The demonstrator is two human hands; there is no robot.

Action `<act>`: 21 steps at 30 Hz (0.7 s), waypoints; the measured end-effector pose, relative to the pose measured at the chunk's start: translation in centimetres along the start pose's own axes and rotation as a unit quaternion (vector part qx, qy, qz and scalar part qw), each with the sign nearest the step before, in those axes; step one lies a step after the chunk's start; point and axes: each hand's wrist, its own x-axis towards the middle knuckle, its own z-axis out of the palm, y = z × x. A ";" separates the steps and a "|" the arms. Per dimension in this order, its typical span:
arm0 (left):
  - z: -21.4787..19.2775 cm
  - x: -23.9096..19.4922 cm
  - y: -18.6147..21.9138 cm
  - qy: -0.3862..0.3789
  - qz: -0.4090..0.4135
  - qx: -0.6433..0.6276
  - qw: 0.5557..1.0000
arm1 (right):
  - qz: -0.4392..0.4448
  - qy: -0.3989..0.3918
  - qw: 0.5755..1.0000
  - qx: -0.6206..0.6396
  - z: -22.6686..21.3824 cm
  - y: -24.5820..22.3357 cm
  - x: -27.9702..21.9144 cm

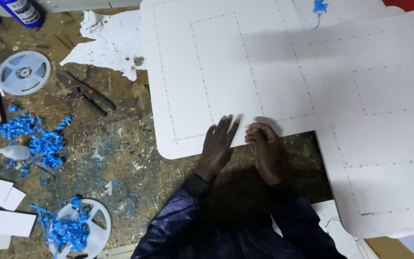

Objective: The person is organizing and stacking various white foam sign components and handling LED strip reels on a workbench.

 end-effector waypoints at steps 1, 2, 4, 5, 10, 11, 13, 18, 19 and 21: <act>2.1 0.3 -1.6 0.000 0.004 -0.001 1.000 | -0.002 0.003 1.000 0.001 -0.4 -0.5 -0.1; 4.3 0.3 -3.0 0.017 0.049 0.033 0.998 | 0.004 0.013 1.000 0.016 -1.1 -0.9 -0.5; 4.2 1.1 -3.5 0.035 0.099 0.067 0.992 | 0.007 0.026 0.999 0.033 -2.0 -1.5 -1.0; 1.9 1.9 -2.6 0.084 0.121 0.075 0.986 | -0.048 0.063 0.997 0.013 -2.4 -1.8 -1.2; -9.0 6.2 0.7 0.166 0.165 0.127 0.964 | -0.136 0.131 0.981 -0.036 -5.4 0.3 -0.9; -10.9 6.5 1.3 0.155 0.164 0.138 0.964 | -0.106 0.116 0.987 0.017 -4.8 -0.6 -0.9; -14.2 8.0 2.0 0.150 0.174 0.152 0.961 | -0.088 0.104 0.988 0.078 -3.8 -2.6 -0.2; -19.6 9.4 4.3 0.231 0.126 0.167 0.950 | -0.079 0.021 0.991 0.107 -4.9 -2.9 0.9; -19.9 9.4 4.6 0.232 0.127 0.165 0.950 | -0.080 0.023 0.991 0.106 -5.3 -3.4 0.6; -20.7 10.0 4.9 0.240 0.132 0.143 0.951 | -0.065 -0.015 0.990 0.121 -5.6 -4.6 0.5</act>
